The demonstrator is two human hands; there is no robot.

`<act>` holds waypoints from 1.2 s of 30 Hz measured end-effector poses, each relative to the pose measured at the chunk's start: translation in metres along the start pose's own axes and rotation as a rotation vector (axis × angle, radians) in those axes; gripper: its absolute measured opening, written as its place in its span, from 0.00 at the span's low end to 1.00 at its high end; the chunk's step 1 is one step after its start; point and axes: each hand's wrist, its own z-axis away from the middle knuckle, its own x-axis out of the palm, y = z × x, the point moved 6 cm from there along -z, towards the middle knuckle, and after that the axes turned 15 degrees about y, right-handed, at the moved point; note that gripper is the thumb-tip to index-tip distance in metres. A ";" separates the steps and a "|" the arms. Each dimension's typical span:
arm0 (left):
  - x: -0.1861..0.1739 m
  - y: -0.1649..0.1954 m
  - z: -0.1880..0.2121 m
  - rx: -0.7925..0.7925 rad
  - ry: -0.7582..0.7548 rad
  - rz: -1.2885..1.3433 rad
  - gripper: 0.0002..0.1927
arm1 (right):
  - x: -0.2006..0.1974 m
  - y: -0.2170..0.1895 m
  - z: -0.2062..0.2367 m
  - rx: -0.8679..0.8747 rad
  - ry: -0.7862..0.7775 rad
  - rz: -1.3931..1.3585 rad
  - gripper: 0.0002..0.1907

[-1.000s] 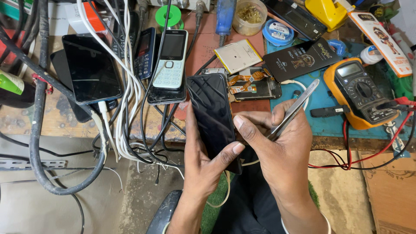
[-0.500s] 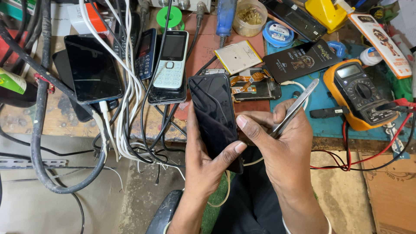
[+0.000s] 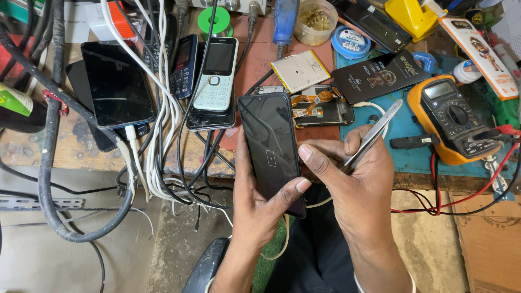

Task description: The person holds a disassembled smartphone and uses a screwdriver and tweezers to manipulate internal components and connectors. The person repeatedly probes the battery area and charging port, then removes a small circuit board from the bottom of the device.

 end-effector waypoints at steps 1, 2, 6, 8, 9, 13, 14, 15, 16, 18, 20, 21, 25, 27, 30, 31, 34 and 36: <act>0.000 0.000 0.000 0.007 0.000 -0.009 0.57 | 0.000 0.000 0.001 -0.003 -0.002 0.004 0.23; -0.001 -0.001 0.001 0.001 -0.003 -0.008 0.57 | 0.000 -0.001 0.002 -0.006 -0.003 0.007 0.23; -0.012 -0.002 -0.001 0.028 0.016 -0.129 0.57 | -0.015 -0.012 -0.003 -0.062 0.055 -0.013 0.18; -0.020 -0.004 -0.004 0.034 0.025 -0.128 0.58 | -0.047 -0.020 -0.019 -0.076 0.269 0.273 0.10; -0.022 -0.005 -0.006 0.018 0.019 -0.065 0.59 | -0.060 -0.026 -0.030 -0.090 0.293 0.300 0.11; -0.026 -0.007 -0.006 0.003 0.024 -0.015 0.60 | -0.100 -0.036 -0.051 -0.330 0.360 0.950 0.15; -0.026 -0.006 -0.005 0.002 0.027 -0.021 0.60 | -0.101 -0.039 -0.051 -0.468 0.332 1.029 0.14; -0.025 -0.005 -0.005 0.002 0.028 -0.028 0.60 | -0.101 -0.039 -0.049 -0.607 0.303 1.103 0.14; -0.024 -0.004 -0.006 0.005 0.030 -0.034 0.60 | -0.098 -0.039 -0.047 -0.747 0.269 1.173 0.13; -0.019 -0.002 -0.004 0.006 0.035 -0.071 0.60 | -0.103 -0.030 -0.050 -0.694 0.282 1.236 0.13; -0.013 0.001 -0.001 0.024 0.026 -0.082 0.60 | -0.104 -0.023 -0.051 -0.654 0.272 1.298 0.12; -0.010 0.003 0.000 0.047 0.015 -0.074 0.60 | -0.103 -0.021 -0.051 -0.646 0.257 1.325 0.12; -0.005 0.008 0.001 0.066 -0.003 -0.054 0.61 | -0.096 -0.022 -0.048 -0.657 0.209 1.314 0.11; -0.005 0.008 0.000 0.026 0.002 -0.032 0.61 | -0.093 -0.026 -0.046 -0.658 0.240 1.244 0.13; -0.004 0.009 0.001 0.038 0.007 -0.040 0.62 | -0.084 -0.022 -0.043 -0.534 0.258 1.207 0.16; -0.003 0.009 0.002 0.055 0.009 -0.048 0.62 | -0.080 -0.018 -0.042 -0.473 0.259 1.205 0.17; 0.001 0.014 0.007 0.136 -0.010 -0.090 0.63 | -0.061 -0.011 -0.037 -0.487 0.193 1.355 0.21; 0.001 0.013 0.008 0.106 -0.011 -0.055 0.63 | -0.058 -0.011 -0.037 -0.459 0.196 1.386 0.21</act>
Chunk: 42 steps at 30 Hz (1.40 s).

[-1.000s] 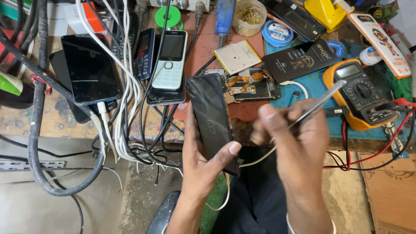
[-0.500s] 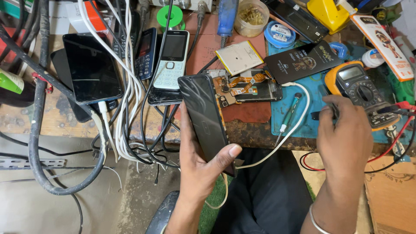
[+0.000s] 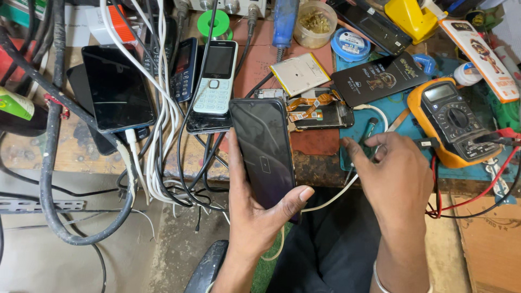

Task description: The person holds a disassembled smartphone and uses a screwdriver and tweezers to manipulate internal components and connectors. The person repeatedly probes the battery area and charging port, then removes a small circuit board from the bottom of the device.

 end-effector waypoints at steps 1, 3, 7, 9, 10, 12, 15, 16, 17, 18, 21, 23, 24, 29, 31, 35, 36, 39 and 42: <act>0.000 0.000 0.000 -0.013 -0.002 0.017 0.63 | 0.001 0.000 -0.001 0.009 -0.008 0.014 0.22; 0.000 0.001 -0.002 -0.002 0.005 0.016 0.62 | 0.003 0.004 -0.002 0.090 -0.031 0.017 0.23; -0.003 0.000 -0.003 0.005 0.029 -0.055 0.62 | 0.009 0.018 -0.004 0.188 -0.108 0.074 0.25; -0.004 0.000 -0.003 0.046 0.043 -0.113 0.62 | 0.010 0.024 -0.003 0.212 -0.105 0.025 0.22; -0.005 0.001 -0.003 0.071 0.050 -0.142 0.62 | 0.012 0.026 -0.002 0.222 -0.102 -0.004 0.20; -0.006 0.000 -0.005 0.046 0.046 -0.114 0.62 | 0.015 0.036 -0.005 0.274 -0.085 -0.079 0.21; -0.008 0.003 -0.006 0.123 0.064 -0.219 0.62 | 0.018 0.049 -0.009 0.322 -0.069 -0.251 0.20; -0.008 0.005 -0.006 0.165 0.072 -0.279 0.62 | 0.018 0.054 -0.010 0.334 -0.064 -0.316 0.19; -0.009 0.002 -0.006 0.098 0.077 -0.219 0.62 | 0.020 0.059 -0.009 0.416 -0.075 -0.460 0.18; -0.009 0.000 -0.006 0.032 0.081 -0.160 0.62 | 0.022 0.064 -0.007 0.497 -0.085 -0.605 0.16; -0.011 0.000 -0.006 0.029 0.097 -0.174 0.61 | 0.021 0.066 -0.005 0.554 -0.051 -0.923 0.12; -0.013 0.002 -0.008 0.055 0.112 -0.203 0.60 | 0.018 0.064 -0.006 0.538 -0.009 -1.044 0.10; -0.015 0.001 -0.008 0.043 0.122 -0.199 0.60 | 0.016 0.063 -0.006 0.539 0.006 -1.076 0.09; -0.022 -0.007 -0.010 -0.052 0.153 -0.148 0.59 | 0.002 0.050 -0.005 0.467 0.036 -1.315 0.08; -0.027 -0.013 -0.010 -0.117 0.163 -0.137 0.58 | -0.007 0.043 -0.002 0.405 0.068 -1.390 0.11; -0.032 -0.020 -0.010 -0.077 0.126 -0.049 0.56 | -0.015 0.023 0.004 0.319 0.055 -1.497 0.13; -0.034 -0.023 -0.010 -0.087 0.132 -0.041 0.55 | -0.016 0.017 0.007 0.333 0.042 -1.522 0.14; -0.040 -0.033 -0.010 -0.193 0.147 0.066 0.55 | -0.022 -0.004 0.015 0.305 0.040 -1.563 0.20; -0.037 -0.035 -0.007 -0.307 0.084 0.382 0.50 | -0.030 -0.023 0.028 0.272 0.042 -1.485 0.27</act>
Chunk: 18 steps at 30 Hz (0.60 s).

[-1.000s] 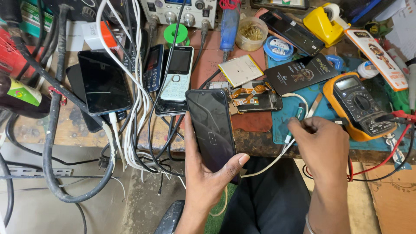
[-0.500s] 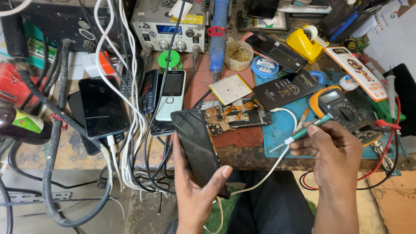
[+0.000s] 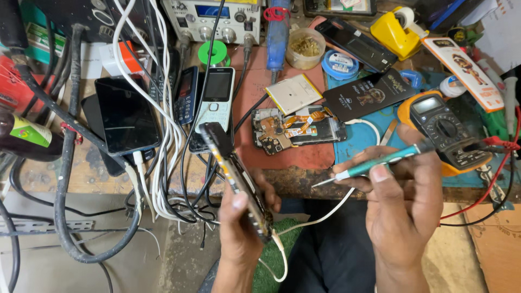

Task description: The person holds a disassembled smartphone and uses a screwdriver and tweezers to manipulate internal components and connectors. The person repeatedly probes the battery area and charging port, then removes a small circuit board from the bottom of the device.

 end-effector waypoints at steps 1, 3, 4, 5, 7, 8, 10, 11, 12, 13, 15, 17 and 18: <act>0.003 0.001 0.000 -0.043 -0.046 0.125 0.49 | 0.005 -0.001 0.007 -0.007 -0.001 0.041 0.29; 0.008 0.006 -0.002 -0.010 -0.074 0.142 0.45 | 0.014 -0.001 0.022 -0.042 0.008 0.056 0.34; 0.011 0.009 -0.002 0.005 -0.086 0.150 0.45 | 0.016 -0.001 0.028 -0.058 0.013 0.065 0.37; 0.013 0.010 -0.002 -0.023 -0.082 0.171 0.45 | 0.021 -0.002 0.031 -0.116 -0.054 0.096 0.36; 0.018 0.011 -0.003 -0.080 -0.071 0.216 0.46 | 0.030 0.000 0.038 -0.201 -0.164 0.138 0.34; 0.020 0.013 -0.002 -0.075 -0.067 0.200 0.46 | 0.033 0.002 0.040 -0.228 -0.206 0.147 0.33; 0.022 0.016 -0.003 -0.060 -0.064 0.171 0.47 | 0.035 0.007 0.044 -0.232 -0.238 0.125 0.34; 0.022 0.015 -0.003 -0.078 -0.056 0.154 0.47 | 0.035 0.008 0.045 -0.235 -0.253 0.117 0.34; 0.021 0.015 -0.003 -0.096 -0.046 0.136 0.47 | 0.034 0.009 0.045 -0.236 -0.264 0.116 0.33; 0.020 0.014 -0.003 -0.114 -0.035 0.119 0.47 | 0.034 0.010 0.045 -0.248 -0.263 0.129 0.32; 0.023 0.015 -0.004 -0.106 -0.104 0.187 0.46 | 0.032 0.010 0.045 -0.284 -0.249 0.169 0.31; 0.023 0.016 -0.003 -0.080 -0.136 0.127 0.47 | 0.030 0.009 0.043 -0.310 -0.234 0.194 0.31; 0.021 0.016 -0.002 -0.059 -0.135 0.033 0.47 | 0.030 0.009 0.042 -0.313 -0.232 0.191 0.31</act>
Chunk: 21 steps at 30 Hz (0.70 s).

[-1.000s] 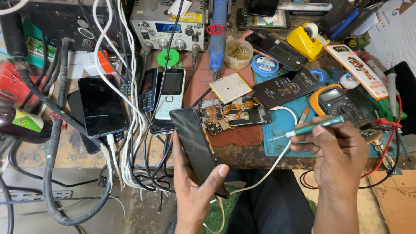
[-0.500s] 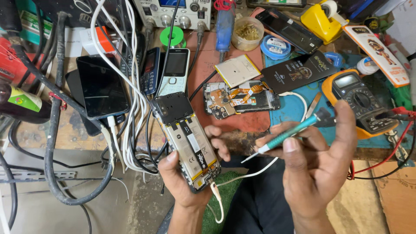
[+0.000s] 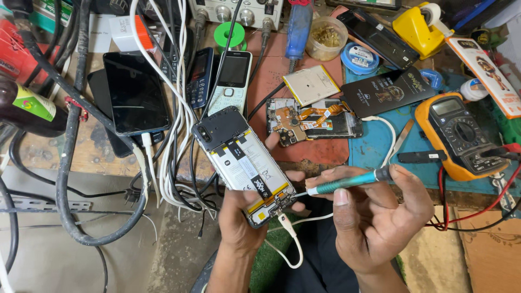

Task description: The person holds a disassembled smartphone and uses a screwdriver and tweezers to manipulate internal components and connectors. The person repeatedly probes the battery area and charging port, then removes a small circuit board from the bottom of the device.

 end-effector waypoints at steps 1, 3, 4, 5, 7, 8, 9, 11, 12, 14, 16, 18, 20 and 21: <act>-0.001 0.000 0.000 0.014 0.003 -0.095 0.48 | 0.000 0.000 -0.001 -0.010 0.004 0.011 0.31; 0.000 0.000 -0.001 -0.009 -0.032 -0.115 0.51 | -0.001 0.000 -0.003 -0.037 0.014 0.045 0.31; 0.001 0.000 -0.002 -0.021 -0.049 -0.125 0.53 | -0.001 0.000 -0.004 -0.053 0.019 0.068 0.30; 0.001 0.000 -0.004 -0.016 -0.038 -0.123 0.53 | -0.001 0.000 -0.005 -0.063 0.020 0.078 0.30; 0.001 0.000 -0.005 -0.007 -0.017 -0.117 0.52 | 0.000 0.000 -0.007 -0.079 0.021 0.092 0.30; 0.002 0.000 -0.005 -0.011 -0.023 -0.115 0.52 | 0.000 0.000 -0.008 -0.085 0.020 0.096 0.30; 0.003 -0.001 -0.006 -0.016 -0.030 -0.114 0.52 | 0.000 0.000 -0.008 -0.085 0.019 0.097 0.30; 0.002 -0.001 -0.006 -0.019 -0.026 -0.115 0.51 | 0.001 0.001 -0.009 -0.085 0.013 0.093 0.30; 0.002 -0.002 -0.006 -0.015 -0.016 -0.118 0.51 | 0.001 0.002 -0.009 -0.084 0.008 0.089 0.30; 0.001 -0.002 -0.006 -0.010 -0.012 -0.121 0.50 | 0.002 0.003 -0.009 -0.085 0.000 0.088 0.30; 0.002 -0.002 -0.006 -0.005 -0.024 -0.121 0.48 | 0.002 0.003 -0.008 -0.089 -0.007 0.096 0.30; 0.002 -0.003 -0.005 -0.017 -0.031 -0.127 0.47 | 0.002 0.004 -0.007 -0.084 0.000 0.084 0.30; 0.002 -0.002 -0.005 -0.026 -0.014 -0.120 0.46 | 0.000 0.006 -0.006 -0.058 0.032 0.087 0.29; 0.001 -0.002 -0.005 -0.028 0.004 -0.110 0.47 | -0.001 0.008 -0.006 -0.037 0.060 0.097 0.29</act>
